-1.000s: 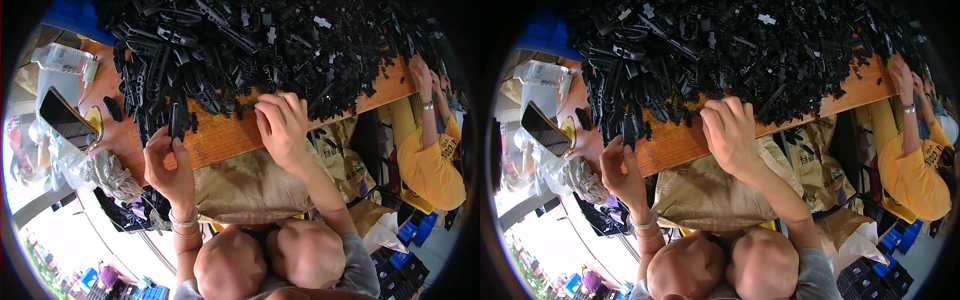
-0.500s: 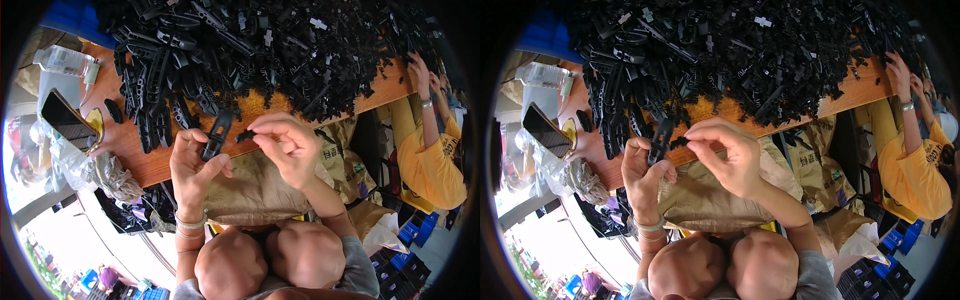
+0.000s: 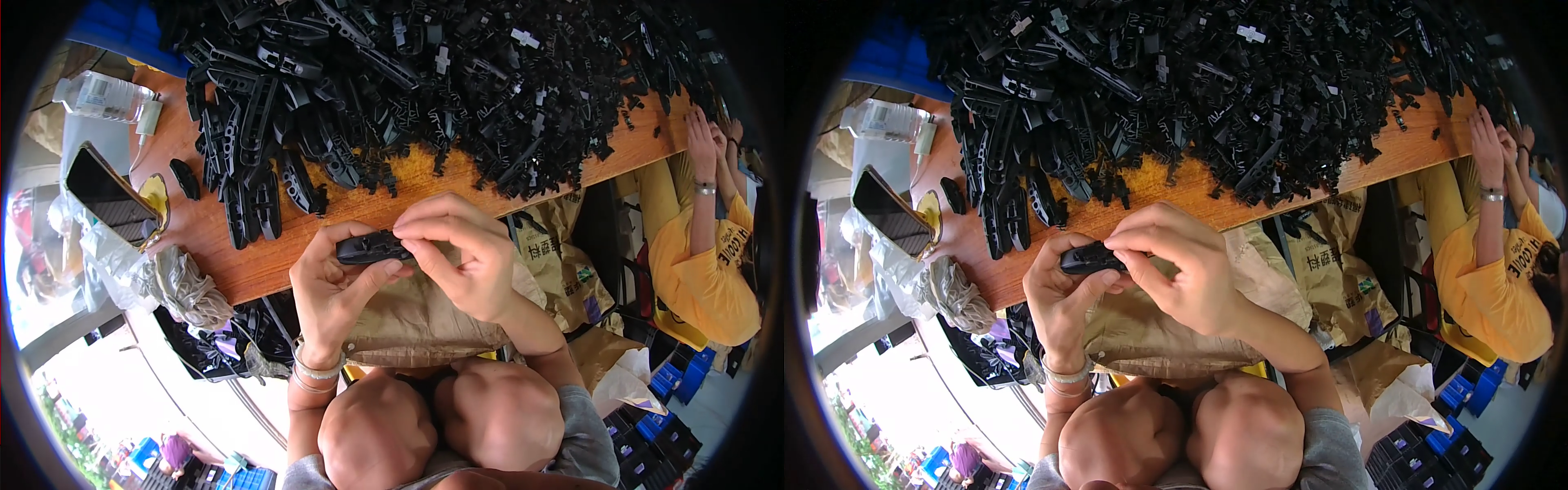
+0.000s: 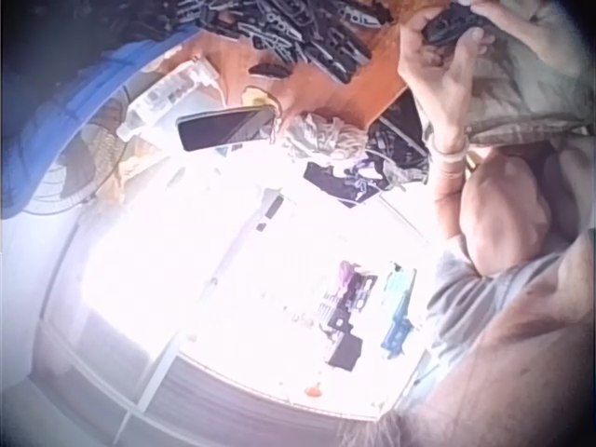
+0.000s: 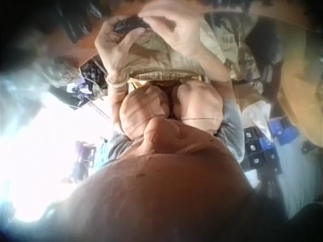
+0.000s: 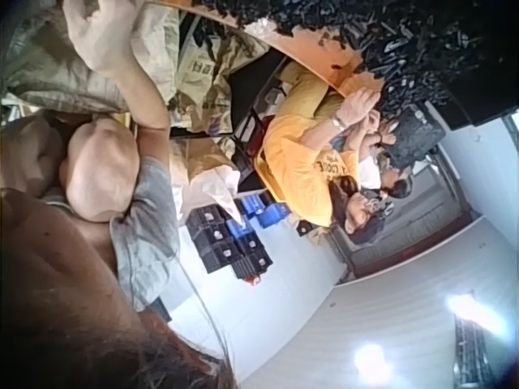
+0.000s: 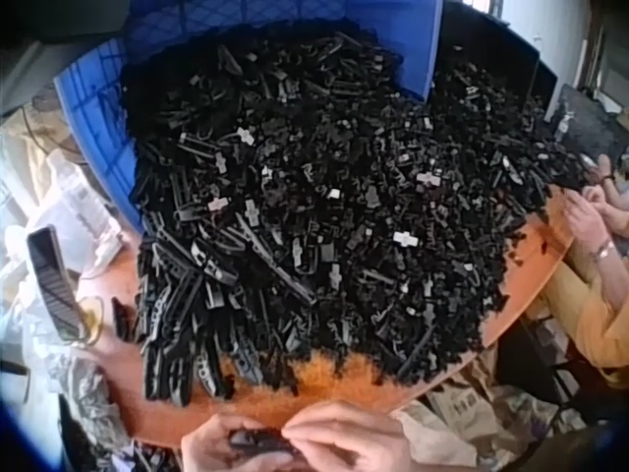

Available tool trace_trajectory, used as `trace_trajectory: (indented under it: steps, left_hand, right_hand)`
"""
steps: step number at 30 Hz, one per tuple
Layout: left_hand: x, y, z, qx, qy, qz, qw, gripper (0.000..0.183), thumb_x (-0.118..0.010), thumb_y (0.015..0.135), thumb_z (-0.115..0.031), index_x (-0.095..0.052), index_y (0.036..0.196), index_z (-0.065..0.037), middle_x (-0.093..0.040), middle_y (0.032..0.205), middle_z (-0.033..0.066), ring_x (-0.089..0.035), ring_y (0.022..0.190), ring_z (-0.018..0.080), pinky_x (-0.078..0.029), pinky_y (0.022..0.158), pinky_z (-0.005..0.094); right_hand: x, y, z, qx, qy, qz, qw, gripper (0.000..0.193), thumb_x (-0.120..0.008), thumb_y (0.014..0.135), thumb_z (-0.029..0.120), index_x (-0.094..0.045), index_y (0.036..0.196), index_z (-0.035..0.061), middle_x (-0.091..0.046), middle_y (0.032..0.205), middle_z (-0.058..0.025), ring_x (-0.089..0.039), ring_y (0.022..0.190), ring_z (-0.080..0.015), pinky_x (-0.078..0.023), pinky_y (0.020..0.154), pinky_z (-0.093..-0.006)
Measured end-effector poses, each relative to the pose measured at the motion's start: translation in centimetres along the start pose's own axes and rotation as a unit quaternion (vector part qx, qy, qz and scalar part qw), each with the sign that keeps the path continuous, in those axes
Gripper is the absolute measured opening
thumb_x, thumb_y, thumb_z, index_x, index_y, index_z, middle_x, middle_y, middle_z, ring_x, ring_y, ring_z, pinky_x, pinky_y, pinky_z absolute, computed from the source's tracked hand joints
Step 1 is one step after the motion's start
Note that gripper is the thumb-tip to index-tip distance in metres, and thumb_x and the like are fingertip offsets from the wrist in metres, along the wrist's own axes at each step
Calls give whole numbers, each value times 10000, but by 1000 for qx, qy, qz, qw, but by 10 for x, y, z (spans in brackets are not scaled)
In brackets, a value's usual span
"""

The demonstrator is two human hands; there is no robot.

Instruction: The person sorts and inspects small black plastic components by hand on a table.

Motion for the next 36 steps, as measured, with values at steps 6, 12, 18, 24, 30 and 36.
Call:
trace_trajectory:
  steps: [6,12,18,24,30,36]
  left_hand:
    - [6,0,-1,-9,32,-20,999,257,-631,814,89,-514,1042,104,-647,905,185,-678,810,224,-564,720,271]
    - [11,-2,4,-5,0,-51,999,244,-648,791,91,-539,1009,72,-646,898,158,-666,792,170,-539,679,231]
    - [8,-9,0,-53,114,-15,992,214,-698,737,29,-587,920,28,-649,776,64,-604,689,89,-482,618,206]
    - [-1,-11,-10,-43,113,40,992,163,-683,767,-2,-635,916,43,-692,802,113,-674,730,157,-518,677,242]
    - [38,-1,-23,-122,268,-25,955,218,-723,782,-136,-651,930,8,-688,775,99,-665,663,165,-508,623,256]
    - [40,29,-53,-188,650,-221,703,203,-717,775,-178,-615,842,-16,-541,583,66,-537,479,213,-391,463,338]
  right_hand:
    - [-7,-4,21,152,-183,-9,971,228,-665,674,-95,-652,889,-18,-631,879,-109,-617,783,-262,-477,698,-323]
    - [-6,-4,21,162,-195,4,967,259,-689,677,-31,-660,932,10,-632,895,-85,-607,797,-251,-453,676,-324]
    - [-9,-18,-28,-174,14,120,977,355,-732,705,26,-631,1045,5,-644,917,-84,-583,801,-151,-433,676,-254]
    - [-5,-18,-26,-169,15,163,972,304,-742,719,39,-656,1008,7,-654,898,-78,-591,765,-169,-450,663,-262]
    - [-19,-12,-34,-117,5,288,951,250,-739,748,78,-669,983,31,-648,852,-71,-593,721,-148,-458,601,-275]
    - [-13,32,-30,13,-341,-33,940,161,-719,745,57,-616,867,34,-578,801,-46,-588,633,-204,-454,516,-308]
Point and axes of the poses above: each hand's wrist, its own y-axis towards the middle knuckle, its own x-axis out of the back of the hand, z = x × y, the point moved 9 cm from there along y, towards the middle knuckle
